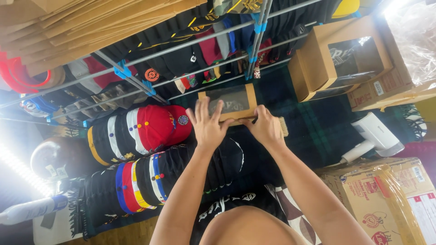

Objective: The person assembles several cardboard boxes and places hats inside them.

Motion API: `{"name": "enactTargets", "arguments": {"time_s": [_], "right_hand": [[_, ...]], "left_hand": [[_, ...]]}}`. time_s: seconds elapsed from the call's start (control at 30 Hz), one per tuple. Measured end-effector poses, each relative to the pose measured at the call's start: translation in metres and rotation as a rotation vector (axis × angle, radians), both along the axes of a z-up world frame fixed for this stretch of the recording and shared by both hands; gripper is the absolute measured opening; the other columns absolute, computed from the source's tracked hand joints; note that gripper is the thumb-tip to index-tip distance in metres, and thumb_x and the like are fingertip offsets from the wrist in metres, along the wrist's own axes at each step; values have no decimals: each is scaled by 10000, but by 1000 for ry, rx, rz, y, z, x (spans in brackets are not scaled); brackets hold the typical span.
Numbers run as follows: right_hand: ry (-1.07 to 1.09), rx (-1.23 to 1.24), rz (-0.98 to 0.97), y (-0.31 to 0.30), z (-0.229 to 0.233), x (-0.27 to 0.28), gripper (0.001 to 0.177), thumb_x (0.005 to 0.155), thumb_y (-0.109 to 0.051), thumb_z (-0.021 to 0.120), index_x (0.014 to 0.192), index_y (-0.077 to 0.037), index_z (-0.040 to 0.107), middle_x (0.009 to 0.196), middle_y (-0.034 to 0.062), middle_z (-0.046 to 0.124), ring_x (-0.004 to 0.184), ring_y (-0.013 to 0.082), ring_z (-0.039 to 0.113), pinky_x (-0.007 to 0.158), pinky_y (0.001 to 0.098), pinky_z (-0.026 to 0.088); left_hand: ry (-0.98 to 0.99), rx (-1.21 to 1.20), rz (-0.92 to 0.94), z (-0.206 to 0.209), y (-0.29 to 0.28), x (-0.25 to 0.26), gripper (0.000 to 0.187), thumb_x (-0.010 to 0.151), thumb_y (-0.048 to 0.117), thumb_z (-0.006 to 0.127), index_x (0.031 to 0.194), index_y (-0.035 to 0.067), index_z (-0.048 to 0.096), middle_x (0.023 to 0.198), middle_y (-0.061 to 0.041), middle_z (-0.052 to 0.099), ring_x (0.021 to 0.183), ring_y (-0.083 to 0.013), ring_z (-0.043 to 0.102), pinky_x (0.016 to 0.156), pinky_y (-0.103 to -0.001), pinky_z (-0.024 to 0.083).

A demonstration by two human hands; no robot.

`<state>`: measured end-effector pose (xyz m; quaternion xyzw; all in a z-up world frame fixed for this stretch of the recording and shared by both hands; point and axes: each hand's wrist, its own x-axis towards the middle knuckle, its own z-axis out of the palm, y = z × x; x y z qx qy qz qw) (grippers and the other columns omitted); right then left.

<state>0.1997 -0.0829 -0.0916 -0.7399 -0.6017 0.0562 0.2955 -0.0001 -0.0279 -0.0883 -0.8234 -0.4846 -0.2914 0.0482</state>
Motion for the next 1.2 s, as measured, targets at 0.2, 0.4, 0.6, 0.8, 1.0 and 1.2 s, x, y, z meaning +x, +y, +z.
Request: {"name": "enactTargets", "arguments": {"time_s": [0.2,0.4,0.6,0.8,1.0,1.2], "right_hand": [[-101,-68,-46,7,-14,3,489,804,-537,801,941,-211,463,743,21,663,673,324,733,652,463,586],[352,-319,-116,13,12,13,459,909,-543,677,1115,-210,438,899,122,731,885,405,727,771,540,568],[1150,-437,-286,-12,30,9,525,965,-308,610,1468,-181,526,1224,149,669,1059,278,683,666,378,625],[1467,-168,-453,-75,104,52,322,932,-165,625,1245,-140,552,1121,66,657,1049,183,662,894,341,544],[1078,387,-430,-90,84,161,631,826,-531,662,1250,-82,533,1000,35,572,854,135,520,743,280,420],[1113,451,-422,-48,126,285,392,973,-319,619,1279,-126,469,1154,103,628,970,203,675,740,276,560]], "left_hand": [[-43,-121,-12,7,3,-12,567,898,475,701,1384,186,669,1495,-322,493,1356,-502,499,961,-531,558],[-399,-631,98,-7,14,-39,883,925,575,586,1618,97,319,1529,-263,445,1431,-452,385,1146,-537,393],[-373,-1095,228,35,-32,-27,634,957,543,483,1475,178,462,1307,-190,663,1239,-405,590,1042,-492,439],[-491,-837,-10,38,-92,12,730,805,331,739,1466,135,500,1277,-92,737,1181,-243,719,963,-365,547],[-508,-484,-530,90,-74,127,667,926,272,700,1423,-50,394,1492,-275,455,1336,-405,524,1053,-429,513],[-273,-635,-640,149,-17,241,789,942,169,686,1574,16,239,1652,-198,265,1500,-391,303,1160,-505,385]]}}
